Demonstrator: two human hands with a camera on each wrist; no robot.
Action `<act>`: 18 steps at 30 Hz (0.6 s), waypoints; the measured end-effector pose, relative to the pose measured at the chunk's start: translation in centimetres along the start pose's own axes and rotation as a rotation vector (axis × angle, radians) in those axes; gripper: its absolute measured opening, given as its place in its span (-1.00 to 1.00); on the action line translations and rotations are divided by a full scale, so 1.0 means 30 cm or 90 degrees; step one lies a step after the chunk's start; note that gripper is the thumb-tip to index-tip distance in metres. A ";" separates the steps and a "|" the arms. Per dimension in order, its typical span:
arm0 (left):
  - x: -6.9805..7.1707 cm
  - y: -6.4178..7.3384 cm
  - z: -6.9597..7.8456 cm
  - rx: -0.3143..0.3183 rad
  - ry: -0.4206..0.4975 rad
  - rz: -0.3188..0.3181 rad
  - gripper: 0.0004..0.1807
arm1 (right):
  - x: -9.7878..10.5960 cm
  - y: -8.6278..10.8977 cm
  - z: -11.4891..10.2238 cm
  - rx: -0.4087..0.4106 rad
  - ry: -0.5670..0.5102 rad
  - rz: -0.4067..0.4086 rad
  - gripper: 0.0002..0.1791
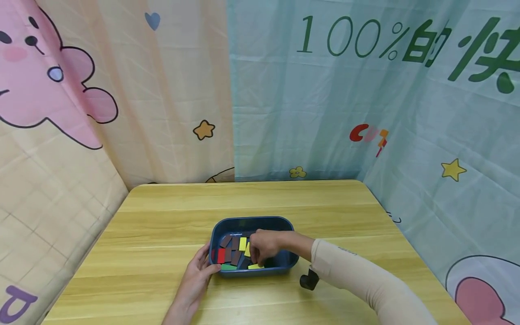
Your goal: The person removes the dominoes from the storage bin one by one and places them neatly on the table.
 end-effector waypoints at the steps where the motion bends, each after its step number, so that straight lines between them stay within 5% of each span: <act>1: 0.000 -0.001 0.000 0.002 0.003 -0.001 -0.07 | 0.001 0.000 0.002 0.001 0.003 0.003 -0.95; 18: 0.004 0.000 0.000 0.007 0.009 -0.008 -0.09 | 0.007 -0.007 0.005 0.018 0.004 0.018 -0.85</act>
Point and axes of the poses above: each hand's wrist, its own y-axis away from the middle knuckle, its own x-axis out of the back of the hand, z = x × y, the point moved 4 cm from there along -y, towards the middle knuckle, and after that the axes turned 11 degrees about -y, right-handed, at the moved point
